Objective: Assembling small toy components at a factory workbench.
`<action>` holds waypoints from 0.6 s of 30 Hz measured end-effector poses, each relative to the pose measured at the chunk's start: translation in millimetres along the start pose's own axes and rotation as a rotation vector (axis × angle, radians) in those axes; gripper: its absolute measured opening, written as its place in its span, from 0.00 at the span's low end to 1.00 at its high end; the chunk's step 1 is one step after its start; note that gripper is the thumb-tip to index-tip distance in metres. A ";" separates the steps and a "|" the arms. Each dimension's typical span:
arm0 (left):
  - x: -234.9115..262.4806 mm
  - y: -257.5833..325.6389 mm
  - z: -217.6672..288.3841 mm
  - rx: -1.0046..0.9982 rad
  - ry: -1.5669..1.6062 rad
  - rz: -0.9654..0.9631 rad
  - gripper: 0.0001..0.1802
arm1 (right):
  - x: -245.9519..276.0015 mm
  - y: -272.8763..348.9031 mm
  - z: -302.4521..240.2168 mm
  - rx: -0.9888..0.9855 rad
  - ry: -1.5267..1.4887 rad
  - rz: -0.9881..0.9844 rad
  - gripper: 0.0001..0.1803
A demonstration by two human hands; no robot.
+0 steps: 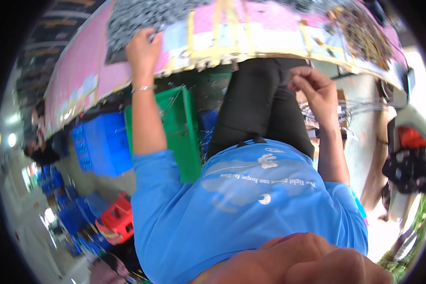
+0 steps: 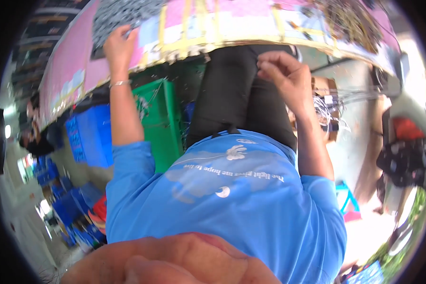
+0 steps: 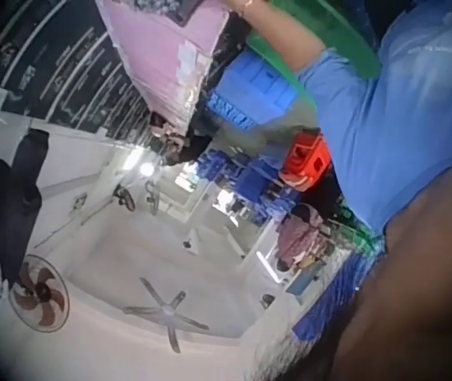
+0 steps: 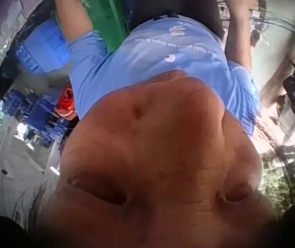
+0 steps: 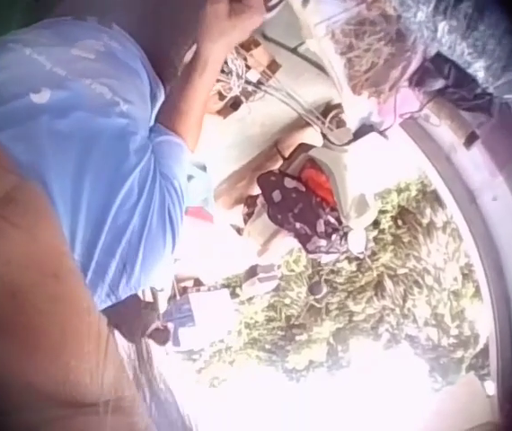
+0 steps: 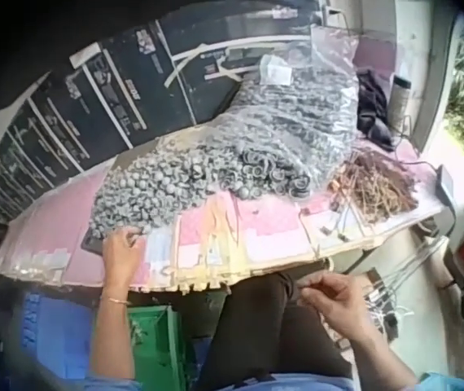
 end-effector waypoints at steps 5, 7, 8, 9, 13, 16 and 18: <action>6.8 4.8 37.3 -0.016 0.130 0.048 0.10 | 36.8 -23.5 -31.5 0.224 0.635 0.453 0.15; 8.0 7.8 40.8 0.009 0.154 0.031 0.11 | 44.9 -34.9 -26.5 0.268 0.729 0.445 0.16; 8.0 10.5 41.7 0.212 0.455 -0.040 0.13 | 43.6 -39.6 -26.3 0.265 0.843 0.444 0.15; 8.4 13.8 43.1 0.416 0.755 -0.113 0.14 | 43.2 -43.9 -25.7 0.262 0.955 0.441 0.15; 21.0 29.1 53.4 0.564 1.266 -0.173 0.16 | 37.1 -54.8 -11.2 0.431 0.949 0.427 0.10; 27.3 50.3 64.1 0.541 1.795 -0.375 0.15 | 23.7 -50.2 -20.9 0.352 0.882 0.416 0.09; 39.2 65.2 87.1 0.518 1.779 -0.419 0.15 | 26.1 -51.8 -12.7 0.432 0.964 0.425 0.10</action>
Point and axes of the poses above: each hand's wrist, its own y-axis away from the middle knuckle, its own x-axis out of the back of the hand, z = x × y, the point moved 1 cm from there along -y, towards the middle knuckle, and after that the axes turned 8 degrees about -y, right-handed, at the moved point
